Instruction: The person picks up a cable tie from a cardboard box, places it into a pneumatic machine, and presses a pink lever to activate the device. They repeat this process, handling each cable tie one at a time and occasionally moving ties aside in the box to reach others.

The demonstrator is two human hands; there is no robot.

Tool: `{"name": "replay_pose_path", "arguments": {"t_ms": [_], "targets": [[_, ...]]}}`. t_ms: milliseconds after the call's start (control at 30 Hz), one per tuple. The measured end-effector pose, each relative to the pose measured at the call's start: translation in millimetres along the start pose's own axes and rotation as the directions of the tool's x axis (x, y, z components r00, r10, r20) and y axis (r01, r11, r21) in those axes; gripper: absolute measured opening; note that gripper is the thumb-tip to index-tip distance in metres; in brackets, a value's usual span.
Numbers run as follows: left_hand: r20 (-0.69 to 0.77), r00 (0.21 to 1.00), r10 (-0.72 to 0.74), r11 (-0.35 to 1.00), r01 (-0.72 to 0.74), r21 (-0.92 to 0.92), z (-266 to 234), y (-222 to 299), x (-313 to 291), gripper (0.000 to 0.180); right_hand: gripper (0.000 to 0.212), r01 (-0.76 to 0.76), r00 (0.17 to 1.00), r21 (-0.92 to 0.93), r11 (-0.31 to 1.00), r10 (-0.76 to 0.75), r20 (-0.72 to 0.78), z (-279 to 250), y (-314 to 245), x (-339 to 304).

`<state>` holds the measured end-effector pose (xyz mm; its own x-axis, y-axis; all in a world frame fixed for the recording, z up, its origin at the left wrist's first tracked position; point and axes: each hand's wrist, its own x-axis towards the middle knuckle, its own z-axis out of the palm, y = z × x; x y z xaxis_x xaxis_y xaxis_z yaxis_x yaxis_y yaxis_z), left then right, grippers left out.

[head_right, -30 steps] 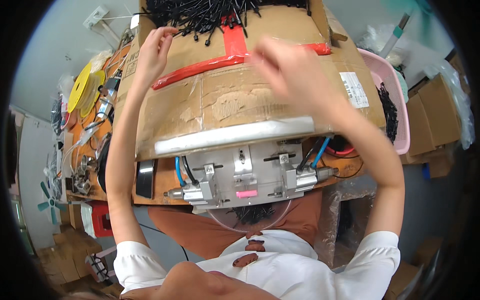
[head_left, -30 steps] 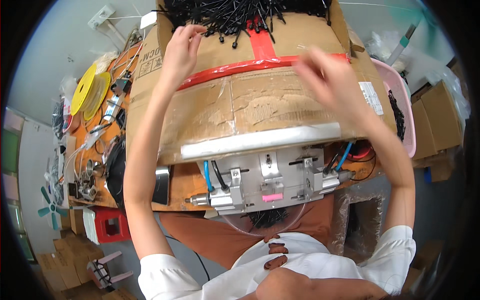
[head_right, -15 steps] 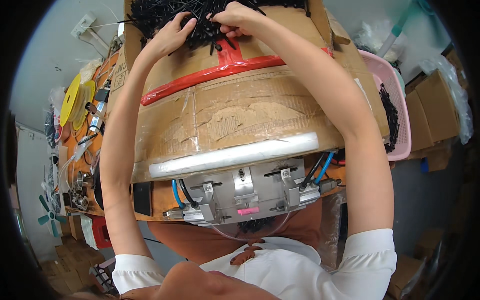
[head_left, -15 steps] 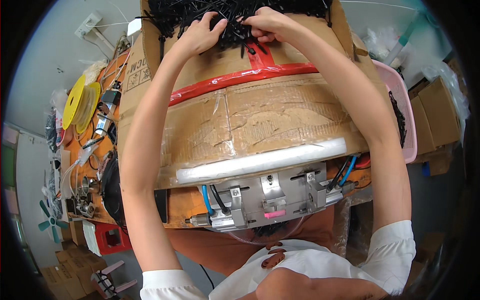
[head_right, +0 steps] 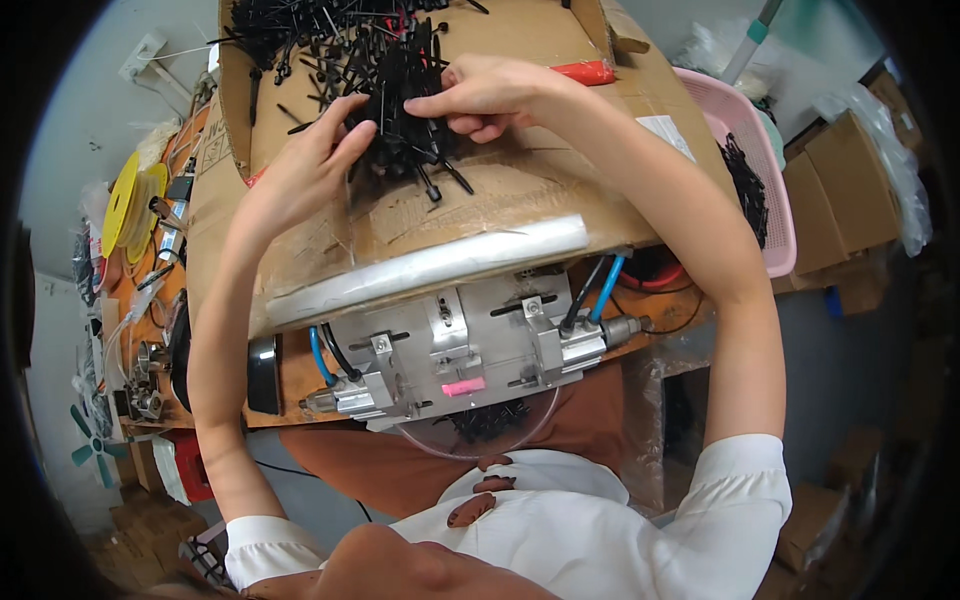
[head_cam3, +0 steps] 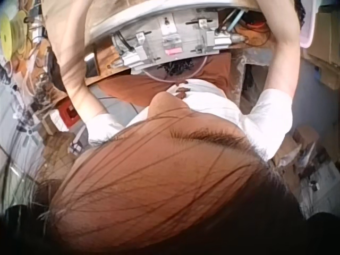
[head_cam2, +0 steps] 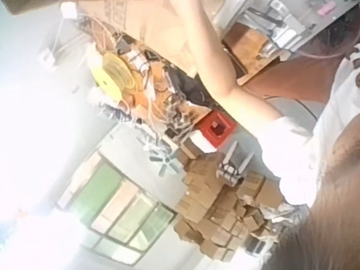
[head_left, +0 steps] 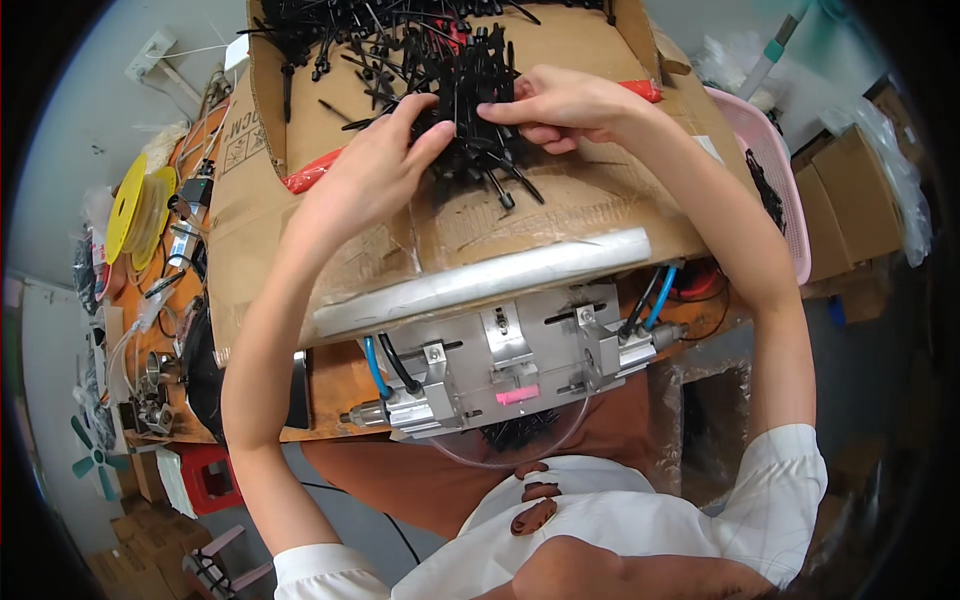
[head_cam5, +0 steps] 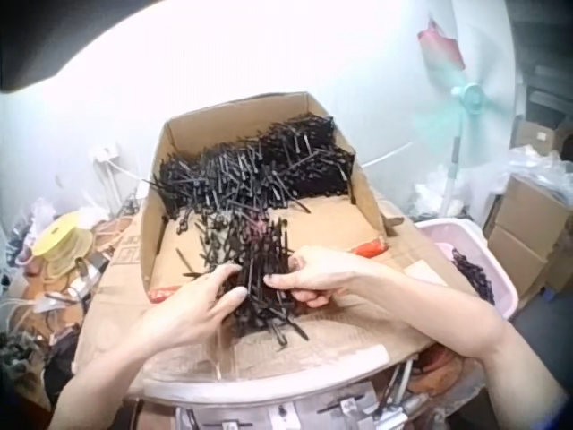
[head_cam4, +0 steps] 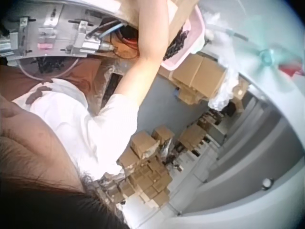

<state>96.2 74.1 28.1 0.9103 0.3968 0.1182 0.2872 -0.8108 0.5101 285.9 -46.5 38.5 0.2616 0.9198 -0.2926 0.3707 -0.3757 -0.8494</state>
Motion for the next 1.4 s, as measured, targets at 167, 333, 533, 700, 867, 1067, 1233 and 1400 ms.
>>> {"name": "replay_pose_path", "arguments": {"t_ms": [167,333,533,700,867,1067,1233,1400], "targets": [[-0.019,0.995,0.096,0.995,-0.097,-0.029,-17.3,-33.2,-17.5,0.042,0.044,0.026,1.000,-0.093,0.995,-0.027,-0.005,-24.2,13.3,-29.0],[-0.105,0.994,0.032,0.999,-0.032,0.004,-38.5,-33.1,-58.1,0.033,0.019,0.047,0.857,-0.656,0.753,-0.368,-0.360,-25.1,14.7,-65.4],[-0.378,0.924,0.064,0.928,0.084,0.363,-34.1,-45.2,-98.8,0.030,0.015,0.383,0.592,-0.830,0.406,-0.797,-0.117,42.9,3.1,-56.5],[-0.422,0.907,-0.004,0.871,0.210,0.443,-18.2,-98.2,-104.3,0.044,0.015,0.507,0.485,-0.861,0.043,-0.840,0.244,74.7,-6.2,-18.0],[-0.421,0.903,-0.085,0.958,0.190,0.213,-4.5,-80.1,-101.8,0.037,0.024,0.576,0.460,-0.815,-0.061,-0.800,0.385,35.4,7.1,-28.3],[-0.419,0.907,-0.041,0.990,0.093,0.106,9.5,-44.6,-94.5,0.029,0.025,0.574,0.416,-0.817,-0.055,-0.840,0.348,-3.9,27.9,-41.1],[-0.439,0.896,0.069,0.998,-0.061,0.033,11.8,-21.1,-101.3,0.023,0.024,0.448,0.434,-0.883,-0.138,-0.830,0.350,-10.4,18.2,-63.2],[-0.266,0.964,-0.013,1.000,0.010,-0.011,12.9,-17.0,-117.1,0.019,0.022,0.332,0.460,-0.941,0.065,-0.882,0.101,49.0,23.8,-70.4]]}}
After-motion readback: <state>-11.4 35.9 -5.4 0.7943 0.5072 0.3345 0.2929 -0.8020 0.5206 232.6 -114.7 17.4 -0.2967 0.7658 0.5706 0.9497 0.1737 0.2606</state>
